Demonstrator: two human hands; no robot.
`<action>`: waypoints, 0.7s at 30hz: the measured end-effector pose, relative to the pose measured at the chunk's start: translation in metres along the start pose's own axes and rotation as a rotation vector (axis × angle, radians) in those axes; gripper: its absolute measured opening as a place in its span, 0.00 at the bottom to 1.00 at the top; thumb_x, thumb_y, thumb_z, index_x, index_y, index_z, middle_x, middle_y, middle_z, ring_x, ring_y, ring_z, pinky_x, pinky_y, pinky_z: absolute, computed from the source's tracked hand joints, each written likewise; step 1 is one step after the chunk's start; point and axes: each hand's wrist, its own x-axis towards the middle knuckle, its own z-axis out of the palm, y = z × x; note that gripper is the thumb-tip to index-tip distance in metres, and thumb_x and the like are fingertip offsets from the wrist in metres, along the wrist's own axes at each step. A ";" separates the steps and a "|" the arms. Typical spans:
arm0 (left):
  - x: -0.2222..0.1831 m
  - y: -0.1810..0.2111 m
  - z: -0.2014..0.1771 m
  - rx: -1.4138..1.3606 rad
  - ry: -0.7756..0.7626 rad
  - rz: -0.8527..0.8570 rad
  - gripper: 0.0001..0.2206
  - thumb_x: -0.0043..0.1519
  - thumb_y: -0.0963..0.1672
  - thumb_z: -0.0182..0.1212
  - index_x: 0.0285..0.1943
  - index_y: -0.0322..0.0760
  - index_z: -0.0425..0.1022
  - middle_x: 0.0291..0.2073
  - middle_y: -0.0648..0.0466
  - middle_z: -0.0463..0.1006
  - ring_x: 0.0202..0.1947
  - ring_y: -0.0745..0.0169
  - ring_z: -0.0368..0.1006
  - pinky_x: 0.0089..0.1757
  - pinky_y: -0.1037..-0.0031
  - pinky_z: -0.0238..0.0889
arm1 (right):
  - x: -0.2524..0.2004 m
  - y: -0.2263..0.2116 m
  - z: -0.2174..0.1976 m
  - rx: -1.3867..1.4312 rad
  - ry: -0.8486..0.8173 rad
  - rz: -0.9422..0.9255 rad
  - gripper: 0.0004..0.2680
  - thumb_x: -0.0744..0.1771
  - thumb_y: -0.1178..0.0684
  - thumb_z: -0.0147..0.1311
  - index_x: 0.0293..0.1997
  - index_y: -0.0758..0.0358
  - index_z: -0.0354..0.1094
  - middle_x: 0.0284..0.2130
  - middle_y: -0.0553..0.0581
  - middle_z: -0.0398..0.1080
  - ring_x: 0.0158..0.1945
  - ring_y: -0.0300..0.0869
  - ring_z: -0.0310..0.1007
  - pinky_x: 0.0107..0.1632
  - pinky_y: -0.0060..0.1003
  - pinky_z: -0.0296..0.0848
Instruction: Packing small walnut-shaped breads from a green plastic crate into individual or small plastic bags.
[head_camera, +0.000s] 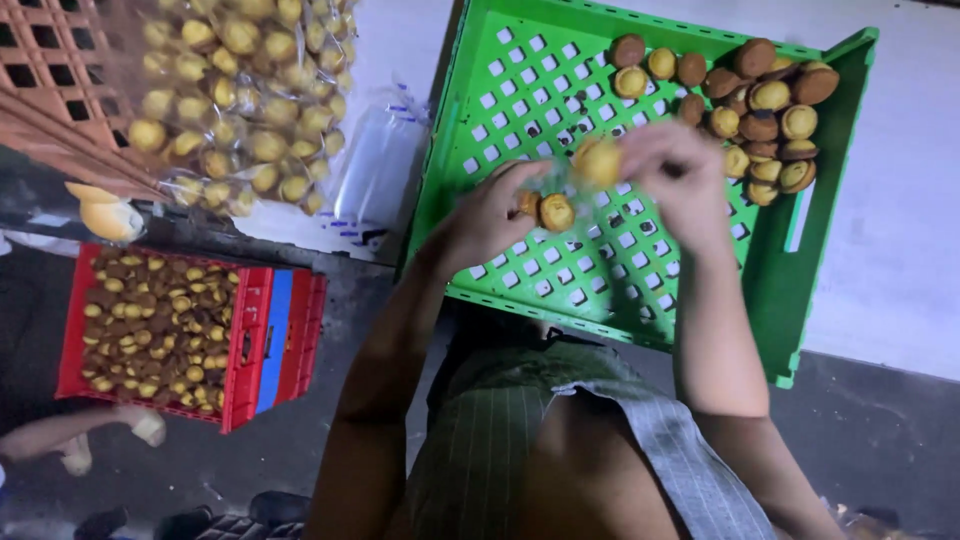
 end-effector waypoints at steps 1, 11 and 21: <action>-0.001 0.000 0.004 -0.004 0.003 0.000 0.28 0.60 0.38 0.52 0.73 0.37 0.60 0.68 0.46 0.64 0.61 0.49 0.73 0.49 0.71 0.75 | -0.002 -0.015 0.021 -0.002 -0.004 0.001 0.08 0.68 0.67 0.53 0.40 0.56 0.72 0.47 0.53 0.73 0.56 0.41 0.72 0.66 0.39 0.74; 0.021 -0.048 0.007 0.103 0.281 0.227 0.18 0.56 0.38 0.45 0.51 0.39 0.79 0.40 0.53 0.86 0.41 0.59 0.82 0.43 0.71 0.71 | -0.015 -0.001 0.053 -1.002 -0.313 -0.166 0.10 0.72 0.43 0.54 0.37 0.54 0.64 0.18 0.55 0.66 0.21 0.53 0.69 0.22 0.47 0.63; -0.026 -0.064 -0.151 0.315 0.380 -0.094 0.05 0.61 0.45 0.65 0.43 0.50 0.81 0.42 0.60 0.83 0.38 0.65 0.77 0.40 0.74 0.68 | 0.010 -0.055 0.058 -0.536 -0.087 -0.031 0.03 0.73 0.64 0.56 0.50 0.73 0.75 0.48 0.67 0.76 0.55 0.55 0.74 0.63 0.47 0.70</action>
